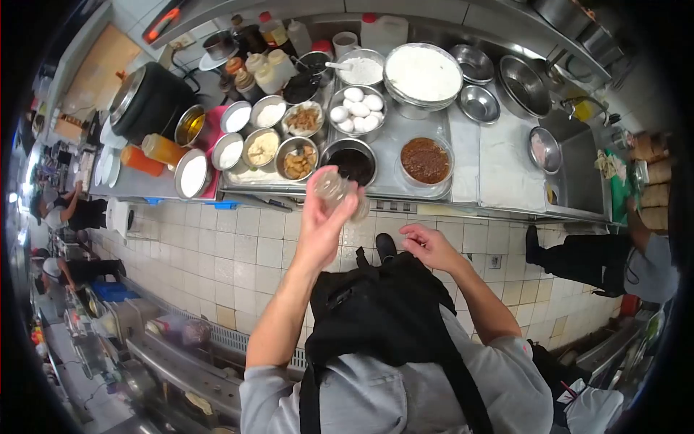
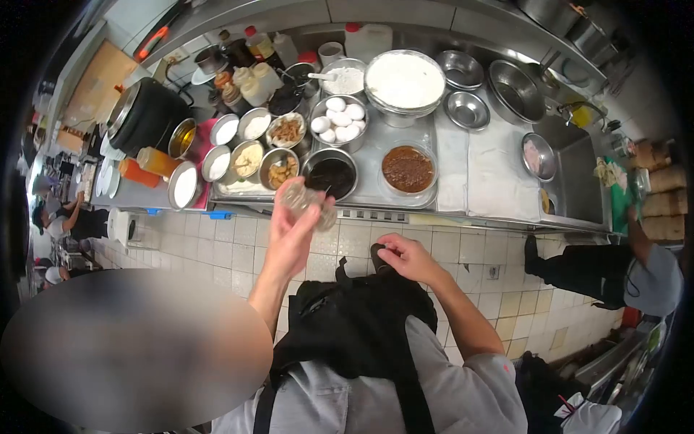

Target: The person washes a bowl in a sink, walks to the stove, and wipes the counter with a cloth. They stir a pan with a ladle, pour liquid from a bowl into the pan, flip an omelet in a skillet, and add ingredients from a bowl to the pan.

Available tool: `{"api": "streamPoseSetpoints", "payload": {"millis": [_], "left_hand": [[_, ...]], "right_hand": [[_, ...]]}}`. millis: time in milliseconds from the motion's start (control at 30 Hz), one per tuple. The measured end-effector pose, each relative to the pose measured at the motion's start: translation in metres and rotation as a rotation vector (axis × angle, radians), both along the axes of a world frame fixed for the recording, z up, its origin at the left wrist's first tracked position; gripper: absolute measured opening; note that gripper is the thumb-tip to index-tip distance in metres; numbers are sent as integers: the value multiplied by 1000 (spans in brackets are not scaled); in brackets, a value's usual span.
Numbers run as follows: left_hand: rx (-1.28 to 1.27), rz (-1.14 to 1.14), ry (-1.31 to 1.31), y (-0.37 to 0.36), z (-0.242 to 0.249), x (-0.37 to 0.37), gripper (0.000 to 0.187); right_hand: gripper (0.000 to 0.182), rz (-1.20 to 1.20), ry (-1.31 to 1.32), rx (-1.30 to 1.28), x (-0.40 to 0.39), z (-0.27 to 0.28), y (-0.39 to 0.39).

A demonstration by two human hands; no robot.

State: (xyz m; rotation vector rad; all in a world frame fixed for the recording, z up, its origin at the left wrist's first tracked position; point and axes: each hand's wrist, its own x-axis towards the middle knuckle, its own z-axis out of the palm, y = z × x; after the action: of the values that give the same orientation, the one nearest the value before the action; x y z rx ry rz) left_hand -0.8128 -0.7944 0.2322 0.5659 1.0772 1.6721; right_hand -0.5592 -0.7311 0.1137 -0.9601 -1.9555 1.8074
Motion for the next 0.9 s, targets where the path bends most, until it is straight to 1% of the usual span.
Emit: {"api": "streamPoseSetpoints", "payload": {"millis": [33,100,133,200,233,267,333,367,400,467,500,533,600,667,700,733,767,800,867,900], "left_hand": [[-13,-7,4,26,-15,-4,62],[-76,-137,515,71,-49,-16,57],[-85,-151,517,89,-67,-20,57],[-36,-58,1002,121,-92,-23,53],[-74,-79,1071,131,-77,-18,46],[-74,-79,1069,141,-84,-17,46],[31,-111,1216,164,-103,-17,50],[-46,-165,1211,170,-104,-14,48],[-49,-158,1210,177,-105,-12,48],[-207,-302,1374,187,-107,-6,44],[-162,-329,1500,190,-118,-5,44],[-170,-316,1496,193,-126,0,44],[-313,-384,1642,200,-131,8,43],[-318,-316,1686,195,-128,17,43],[-243,-182,1747,189,-128,21,45],[-180,-46,1814,180,-128,23,48],[-257,-119,1747,169,-117,23,51],[-327,-187,1664,153,-96,23,53],[-217,-47,1611,105,-62,18,52],[-157,15,1569,74,-52,17,49]], "right_hand": [[26,-30,-4,16,5,-2,9],[25,-70,-4,18,11,-8,20],[26,-75,-10,6,14,-10,24],[26,-84,-19,-7,15,-12,29],[26,-132,-9,-45,16,-13,24],[26,-176,0,-80,17,-13,19],[27,-197,-8,-97,19,-18,9],[29,-218,-18,-117,21,-21,5],[29,-211,-19,-116,23,-24,4],[30,-183,-106,-158,28,-30,1],[30,-174,-109,-159,30,-31,1],[30,-182,-118,-166,32,-32,3],[29,-145,-121,-158,33,-31,11],[27,-158,-121,-136,31,-29,19],[27,-72,-105,-127,29,-30,24],[26,-69,-117,-143,29,-32,28],[25,-64,-132,-161,27,-34,33],[25,34,-122,-156,23,-35,38],[24,62,-135,-252,14,-36,46],[24,178,-138,-252,7,-30,47]]}}
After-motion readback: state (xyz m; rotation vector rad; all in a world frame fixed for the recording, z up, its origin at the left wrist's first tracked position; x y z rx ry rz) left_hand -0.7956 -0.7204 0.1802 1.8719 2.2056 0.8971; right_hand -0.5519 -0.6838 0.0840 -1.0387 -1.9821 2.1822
